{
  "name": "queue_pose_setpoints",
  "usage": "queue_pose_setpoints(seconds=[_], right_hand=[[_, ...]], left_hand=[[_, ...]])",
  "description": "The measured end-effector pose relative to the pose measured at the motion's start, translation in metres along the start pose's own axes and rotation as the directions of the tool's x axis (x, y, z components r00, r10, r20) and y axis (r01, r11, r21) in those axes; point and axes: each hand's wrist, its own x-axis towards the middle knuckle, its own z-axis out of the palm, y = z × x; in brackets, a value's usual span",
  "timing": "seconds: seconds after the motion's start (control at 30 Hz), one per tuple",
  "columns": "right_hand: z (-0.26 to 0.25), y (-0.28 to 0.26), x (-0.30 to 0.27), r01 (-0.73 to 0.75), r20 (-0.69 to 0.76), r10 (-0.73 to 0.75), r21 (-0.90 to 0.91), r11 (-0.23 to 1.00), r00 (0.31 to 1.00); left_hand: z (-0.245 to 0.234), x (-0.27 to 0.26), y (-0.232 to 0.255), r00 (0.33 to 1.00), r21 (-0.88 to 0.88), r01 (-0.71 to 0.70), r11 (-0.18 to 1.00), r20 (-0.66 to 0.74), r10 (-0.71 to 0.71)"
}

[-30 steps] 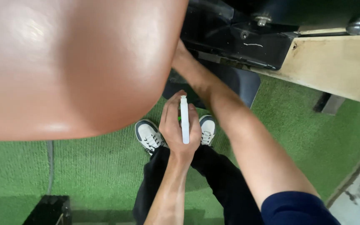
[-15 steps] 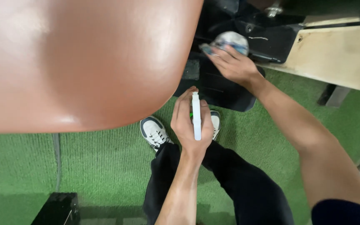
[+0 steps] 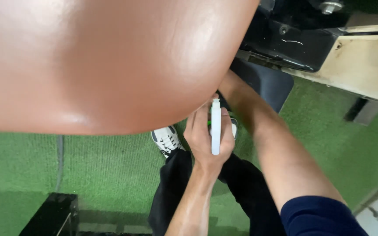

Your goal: Cleaning and wiping down various surfaces and components of a gym exercise machine.

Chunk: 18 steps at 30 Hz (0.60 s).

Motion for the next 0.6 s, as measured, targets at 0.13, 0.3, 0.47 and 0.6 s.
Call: queue_pose_setpoints(seconds=[0.13,0.3,0.47,0.6], right_hand=[[-0.034,0.004,-0.002,0.007,0.013,-0.006,-0.019,1.000,1.000],[-0.061,-0.002,0.013,0.005,0.003,-0.005,-0.034,0.999,1.000],[-0.042,-0.029,-0.009,-0.003,-0.007,0.003,-0.030,1.000,1.000],[-0.030,-0.031,-0.041,-0.001,-0.025,0.000,-0.035,0.999,1.000]], left_hand=[[-0.009,0.000,0.002,0.999,-0.031,0.035,0.999,0.002,-0.035],[-0.028,0.000,0.003,0.999,-0.064,0.037,0.997,-0.024,-0.039],[-0.031,0.001,0.003,0.998,-0.029,0.004,1.000,-0.067,-0.006],[-0.022,0.006,0.008,0.995,-0.041,-0.051,0.998,-0.090,0.047]])
